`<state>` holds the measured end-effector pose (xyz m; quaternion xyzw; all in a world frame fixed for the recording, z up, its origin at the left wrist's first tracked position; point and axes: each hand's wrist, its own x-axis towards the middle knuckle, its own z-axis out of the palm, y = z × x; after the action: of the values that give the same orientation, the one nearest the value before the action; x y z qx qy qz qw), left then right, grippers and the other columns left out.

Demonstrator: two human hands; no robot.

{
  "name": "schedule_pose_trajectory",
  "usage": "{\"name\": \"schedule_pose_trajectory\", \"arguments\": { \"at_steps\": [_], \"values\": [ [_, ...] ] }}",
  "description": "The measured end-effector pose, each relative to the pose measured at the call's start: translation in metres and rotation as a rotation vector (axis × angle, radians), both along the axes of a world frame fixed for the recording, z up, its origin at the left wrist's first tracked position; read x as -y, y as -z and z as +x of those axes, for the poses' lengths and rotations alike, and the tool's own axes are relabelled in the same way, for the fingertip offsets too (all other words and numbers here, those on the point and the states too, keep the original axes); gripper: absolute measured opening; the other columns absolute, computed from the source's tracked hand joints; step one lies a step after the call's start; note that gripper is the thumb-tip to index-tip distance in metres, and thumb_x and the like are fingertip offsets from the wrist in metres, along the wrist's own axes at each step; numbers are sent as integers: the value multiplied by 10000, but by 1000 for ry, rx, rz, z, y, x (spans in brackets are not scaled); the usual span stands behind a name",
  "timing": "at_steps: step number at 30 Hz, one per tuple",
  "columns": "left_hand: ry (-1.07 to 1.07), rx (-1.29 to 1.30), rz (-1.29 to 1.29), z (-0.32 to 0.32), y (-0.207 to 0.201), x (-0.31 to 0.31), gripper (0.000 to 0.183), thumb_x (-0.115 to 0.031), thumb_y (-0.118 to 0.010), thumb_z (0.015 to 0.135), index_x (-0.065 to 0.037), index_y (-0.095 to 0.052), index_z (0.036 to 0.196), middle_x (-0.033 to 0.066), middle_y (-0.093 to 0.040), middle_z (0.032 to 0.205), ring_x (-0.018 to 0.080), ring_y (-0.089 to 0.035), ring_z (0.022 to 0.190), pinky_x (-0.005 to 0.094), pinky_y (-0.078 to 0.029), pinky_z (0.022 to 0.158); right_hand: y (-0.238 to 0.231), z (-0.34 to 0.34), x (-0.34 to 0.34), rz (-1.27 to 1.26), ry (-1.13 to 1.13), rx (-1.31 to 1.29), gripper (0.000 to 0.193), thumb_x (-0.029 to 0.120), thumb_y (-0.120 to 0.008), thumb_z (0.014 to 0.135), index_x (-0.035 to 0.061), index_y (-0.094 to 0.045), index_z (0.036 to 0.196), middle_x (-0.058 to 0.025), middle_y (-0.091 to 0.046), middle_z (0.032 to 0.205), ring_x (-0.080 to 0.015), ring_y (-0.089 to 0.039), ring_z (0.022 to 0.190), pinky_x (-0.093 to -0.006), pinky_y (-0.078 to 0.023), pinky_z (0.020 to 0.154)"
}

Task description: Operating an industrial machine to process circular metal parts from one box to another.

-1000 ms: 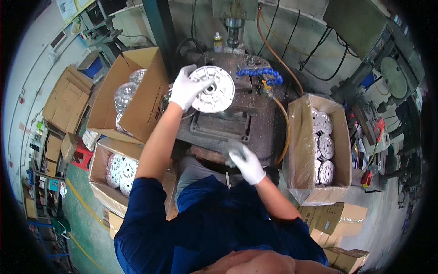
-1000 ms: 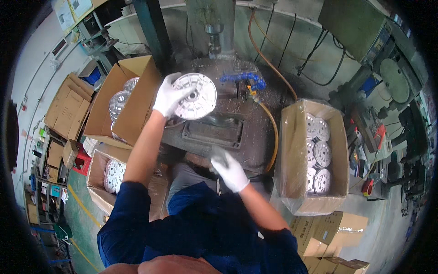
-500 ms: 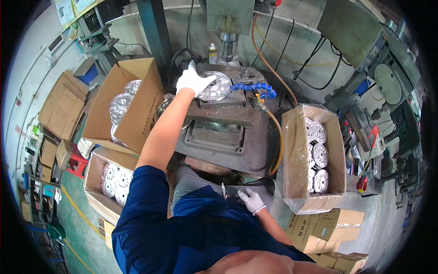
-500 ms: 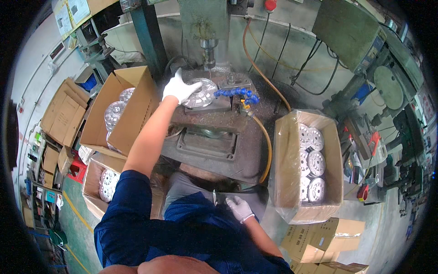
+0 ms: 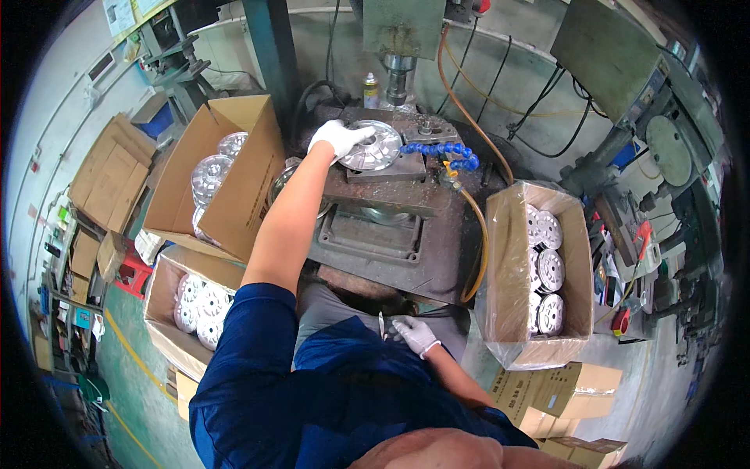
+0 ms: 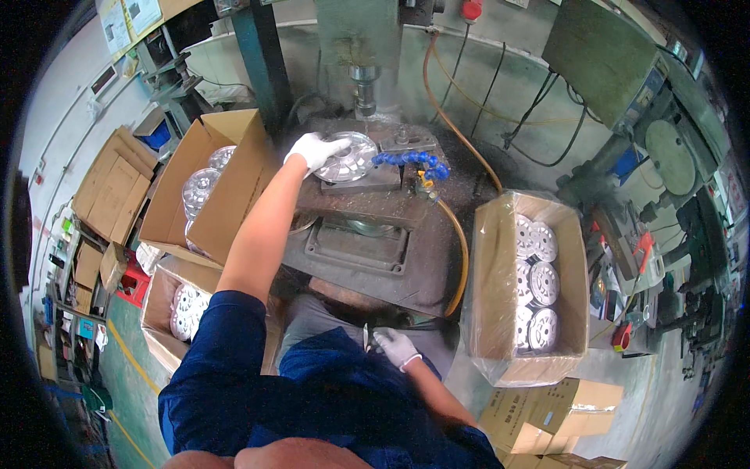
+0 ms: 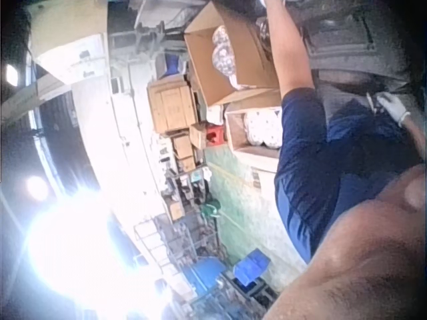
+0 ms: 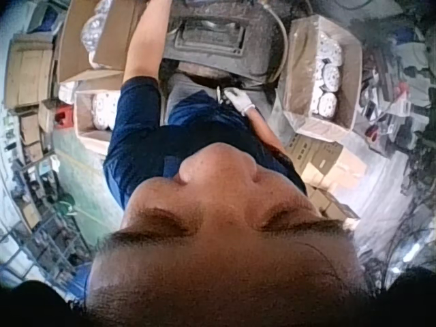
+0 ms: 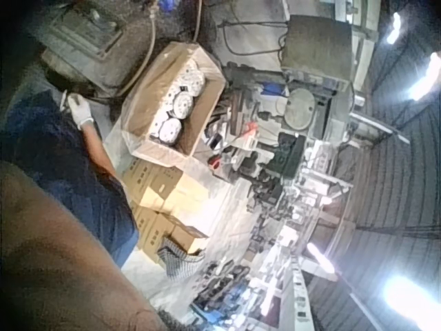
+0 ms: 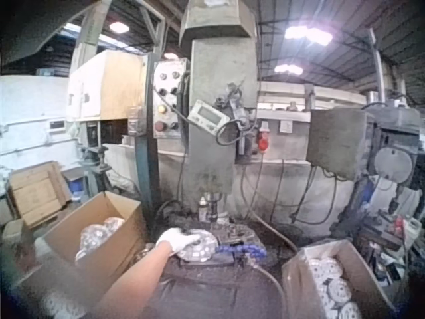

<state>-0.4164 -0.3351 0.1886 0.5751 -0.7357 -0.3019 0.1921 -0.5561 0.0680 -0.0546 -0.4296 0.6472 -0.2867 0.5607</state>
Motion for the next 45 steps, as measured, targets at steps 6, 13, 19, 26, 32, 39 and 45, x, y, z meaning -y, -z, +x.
{"name": "schedule_pose_trajectory", "arguments": {
  "at_steps": [6,13,19,26,32,39,45],
  "values": [
    [-4,-53,-45,-1,1,-1,787,-498,-712,709,130,-552,1155,235,-620,1106,262,-623,982,323,-473,838,7,4,2,213,140,433,341,280,-474,969,45,-529,1209,-103,-672,949,-188,-652,729,-271,-510,656],
    [-22,-64,-44,-2,-6,-12,791,-479,-721,702,137,-541,1163,237,-614,1117,262,-625,982,319,-483,823,44,-11,11,367,319,597,386,352,-420,980,85,-519,1241,-131,-641,1043,-226,-633,829,-343,-516,705],
    [-25,-74,4,1,6,3,891,-641,-670,629,90,-586,1132,253,-595,1150,330,-581,1089,345,-442,919,51,-12,9,389,341,689,373,376,-416,977,113,-550,1206,-127,-642,1032,-237,-623,823,-364,-511,721],
    [-40,-50,-41,-1,8,2,883,-637,-666,633,93,-589,1122,258,-602,1129,333,-585,1082,358,-444,920,40,-13,12,434,358,737,390,381,-422,975,107,-528,1232,-127,-638,1035,-239,-615,858,-361,-508,737],
    [-37,-48,-20,-2,3,1,870,-639,-661,632,77,-596,1123,250,-602,1136,335,-582,1084,354,-443,923,51,-11,15,443,324,692,393,381,-414,977,99,-531,1225,-125,-640,1032,-233,-620,828,-357,-512,724],
    [-19,-41,-44,2,5,-1,853,-639,-656,636,62,-606,1118,245,-602,1140,337,-577,1090,359,-440,927,46,-11,13,454,317,685,396,402,-426,965,118,-536,1218,-110,-625,1036,-236,-611,871,-366,-493,782],
    [-20,-24,-57,-1,5,-2,862,-647,-650,637,70,-604,1115,251,-599,1141,337,-575,1094,358,-439,931,50,-12,13,456,350,747,365,373,-428,973,110,-547,1196,-119,-643,1026,-236,-621,855,-370,-503,756]
  ]
}}
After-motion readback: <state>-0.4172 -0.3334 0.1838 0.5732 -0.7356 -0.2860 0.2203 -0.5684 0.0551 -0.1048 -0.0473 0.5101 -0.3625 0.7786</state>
